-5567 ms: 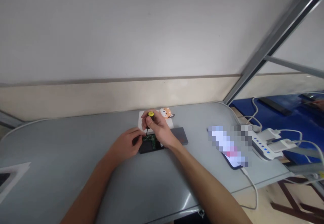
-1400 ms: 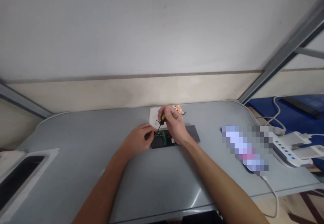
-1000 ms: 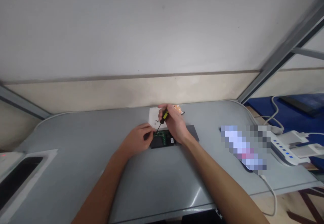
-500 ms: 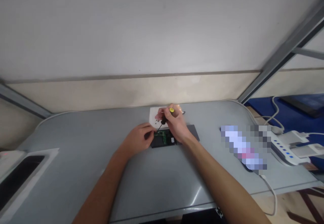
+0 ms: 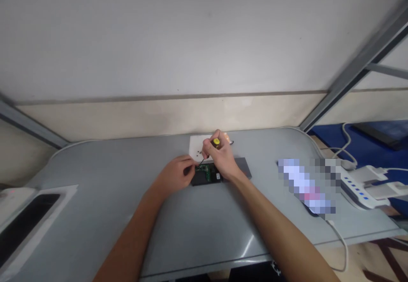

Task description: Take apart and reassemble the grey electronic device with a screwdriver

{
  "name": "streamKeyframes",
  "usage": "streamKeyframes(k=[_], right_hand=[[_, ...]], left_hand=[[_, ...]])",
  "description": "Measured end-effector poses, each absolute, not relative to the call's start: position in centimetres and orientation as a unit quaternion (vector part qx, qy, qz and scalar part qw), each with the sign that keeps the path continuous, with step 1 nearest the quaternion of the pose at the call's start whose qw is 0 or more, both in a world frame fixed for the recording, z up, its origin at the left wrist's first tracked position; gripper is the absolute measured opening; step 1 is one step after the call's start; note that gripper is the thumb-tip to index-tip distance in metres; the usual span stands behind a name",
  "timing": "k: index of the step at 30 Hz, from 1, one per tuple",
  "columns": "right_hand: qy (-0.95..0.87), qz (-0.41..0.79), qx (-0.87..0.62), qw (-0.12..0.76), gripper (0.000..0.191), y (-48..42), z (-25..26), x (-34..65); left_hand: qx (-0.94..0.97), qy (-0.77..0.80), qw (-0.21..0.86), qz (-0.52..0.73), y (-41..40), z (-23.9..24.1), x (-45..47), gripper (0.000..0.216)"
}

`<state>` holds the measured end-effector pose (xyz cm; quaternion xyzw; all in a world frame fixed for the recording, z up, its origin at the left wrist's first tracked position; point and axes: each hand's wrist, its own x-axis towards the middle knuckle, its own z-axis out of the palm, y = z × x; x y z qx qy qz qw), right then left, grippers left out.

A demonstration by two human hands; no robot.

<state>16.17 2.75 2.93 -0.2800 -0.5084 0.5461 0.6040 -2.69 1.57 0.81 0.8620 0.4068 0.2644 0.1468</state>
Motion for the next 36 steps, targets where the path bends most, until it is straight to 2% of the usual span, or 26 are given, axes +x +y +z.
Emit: streamKeyframes(k=[8,11,17,19,21,22,24,26,30,33,36], right_hand=[[-0.528,0.521,-0.284,0.607,0.035,3.5,3.0,15.8],[-0.538,0.496,-0.306,0.609,0.039,4.0,3.4,15.8],[-0.613,0.428,-0.315,0.584,0.034,3.6,8.0,20.8],[-0.687,0.385,-0.351,0.507,0.032,2.7,9.2,23.7],[-0.786,0.32,-0.38,0.368,0.033,1.5,9.1,26.1],[-0.827,0.283,-0.391,0.289,0.043,0.9,8.5,27.1],[-0.868,0.217,-0.427,0.129,0.067,-0.2,6.7,28.4],[-0.875,0.176,-0.449,0.04,0.073,-0.8,5.1,29.1],[-0.87,0.2,-0.45,0.019,0.062,-0.5,4.8,30.0],[-0.863,0.245,-0.44,0.028,0.059,0.2,6.0,30.2],[-0.86,0.24,-0.45,0.026,0.059,0.5,6.6,29.8]], left_hand=[[0.865,0.417,0.136,0.244,1.7,0.5,-2.8,0.027],[0.864,0.423,0.14,0.234,1.6,0.7,-2.6,0.028],[0.835,0.46,0.209,0.218,0.9,2.2,-3.1,0.025],[0.813,0.487,0.253,0.196,0.7,2.6,-3.8,0.041],[0.801,0.494,0.286,0.18,0.5,2.7,-4.4,0.067],[0.8,0.491,0.295,0.18,0.5,2.7,-4.5,0.073],[0.799,0.479,0.309,0.192,0.4,2.4,-4.6,0.073],[0.795,0.468,0.328,0.202,0.4,2.2,-4.2,0.068],[0.788,0.453,0.362,0.207,0.2,2.1,-3.0,0.065],[0.779,0.458,0.377,0.204,0.1,2.2,-2.4,0.066],[0.771,0.464,0.385,0.207,0.0,2.3,-2.2,0.067]])
